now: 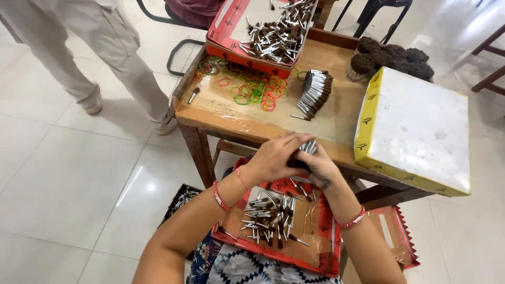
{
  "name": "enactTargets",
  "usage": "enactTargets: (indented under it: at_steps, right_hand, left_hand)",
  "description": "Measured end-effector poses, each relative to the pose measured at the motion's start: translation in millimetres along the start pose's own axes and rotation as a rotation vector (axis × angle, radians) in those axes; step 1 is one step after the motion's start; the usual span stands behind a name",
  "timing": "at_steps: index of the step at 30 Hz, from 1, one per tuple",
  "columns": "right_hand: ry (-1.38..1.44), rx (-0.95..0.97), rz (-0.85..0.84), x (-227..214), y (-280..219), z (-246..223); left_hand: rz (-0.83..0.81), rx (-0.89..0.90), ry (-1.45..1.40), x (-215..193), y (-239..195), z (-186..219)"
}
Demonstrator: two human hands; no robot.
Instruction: Sorting and aligning small metal pins or valve components into bundles for packaging.
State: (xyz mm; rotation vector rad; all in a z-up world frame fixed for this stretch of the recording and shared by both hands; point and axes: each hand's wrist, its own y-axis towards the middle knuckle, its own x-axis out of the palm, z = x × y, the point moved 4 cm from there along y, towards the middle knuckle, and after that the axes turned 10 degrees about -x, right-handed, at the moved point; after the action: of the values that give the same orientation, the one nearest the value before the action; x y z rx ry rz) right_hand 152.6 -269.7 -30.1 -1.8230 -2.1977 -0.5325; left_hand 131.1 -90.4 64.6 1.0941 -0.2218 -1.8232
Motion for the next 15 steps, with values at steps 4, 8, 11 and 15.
enactTargets:
  at_steps: [4,8,11,15]
  right_hand:
    - [0.067,0.103,-0.007,10,-33,24]
    - [0.093,0.227,0.049,24,-60,44]
    - [0.147,0.275,0.140,33,-78,68]
    - [0.236,0.279,0.246,35,-90,98]
  left_hand:
    - [-0.066,0.006,0.028,5,-26,14]
    - [-0.156,0.038,-0.006,19,-56,8]
    - [-0.191,0.081,0.008,10,-66,20]
    - [-0.081,-0.047,-0.243,19,-84,25]
